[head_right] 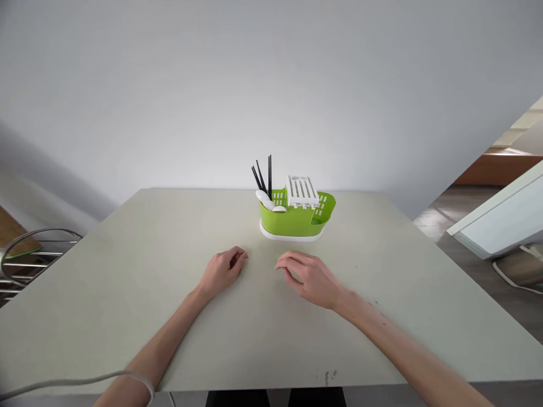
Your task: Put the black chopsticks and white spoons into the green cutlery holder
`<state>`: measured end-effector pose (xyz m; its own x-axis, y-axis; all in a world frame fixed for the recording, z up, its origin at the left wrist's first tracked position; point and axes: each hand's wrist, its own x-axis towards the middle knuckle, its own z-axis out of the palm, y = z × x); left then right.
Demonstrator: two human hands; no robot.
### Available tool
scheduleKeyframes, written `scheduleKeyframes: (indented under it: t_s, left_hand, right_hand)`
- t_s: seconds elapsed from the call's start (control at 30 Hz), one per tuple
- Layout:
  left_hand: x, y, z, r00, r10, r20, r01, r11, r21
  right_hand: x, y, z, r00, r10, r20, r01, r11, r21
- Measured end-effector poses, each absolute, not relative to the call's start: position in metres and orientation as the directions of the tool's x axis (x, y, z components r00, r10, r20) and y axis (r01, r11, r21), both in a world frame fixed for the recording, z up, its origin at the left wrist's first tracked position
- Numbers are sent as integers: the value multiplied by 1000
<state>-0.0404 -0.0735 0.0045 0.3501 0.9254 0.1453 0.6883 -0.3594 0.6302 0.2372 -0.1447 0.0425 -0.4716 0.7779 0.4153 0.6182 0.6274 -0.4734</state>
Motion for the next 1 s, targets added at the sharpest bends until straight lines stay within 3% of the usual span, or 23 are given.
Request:
scheduleKeyframes:
  t_s: [0.13, 0.27, 0.5, 1.0]
  left_hand:
    - [-40, -75, 11, 328, 937, 122, 659, -319, 681]
    - [-39, -75, 17, 294, 953, 77, 620, -252, 743]
    - [-39, -70, 21, 221, 975, 12, 578, -141, 804]
    - [-36, -67, 29, 180, 983, -23, 528, -76, 846]
  right_hand:
    - [246, -127, 5, -278, 943, 184, 485, 303, -820]
    - [252, -108, -10, -213, 975, 63, 300, 127, -946]
    - [255, -105, -14, -173, 984, -35, 120, -14, -993]
    - [254, -107, -12, -167, 985, -40, 156, -14, -988]
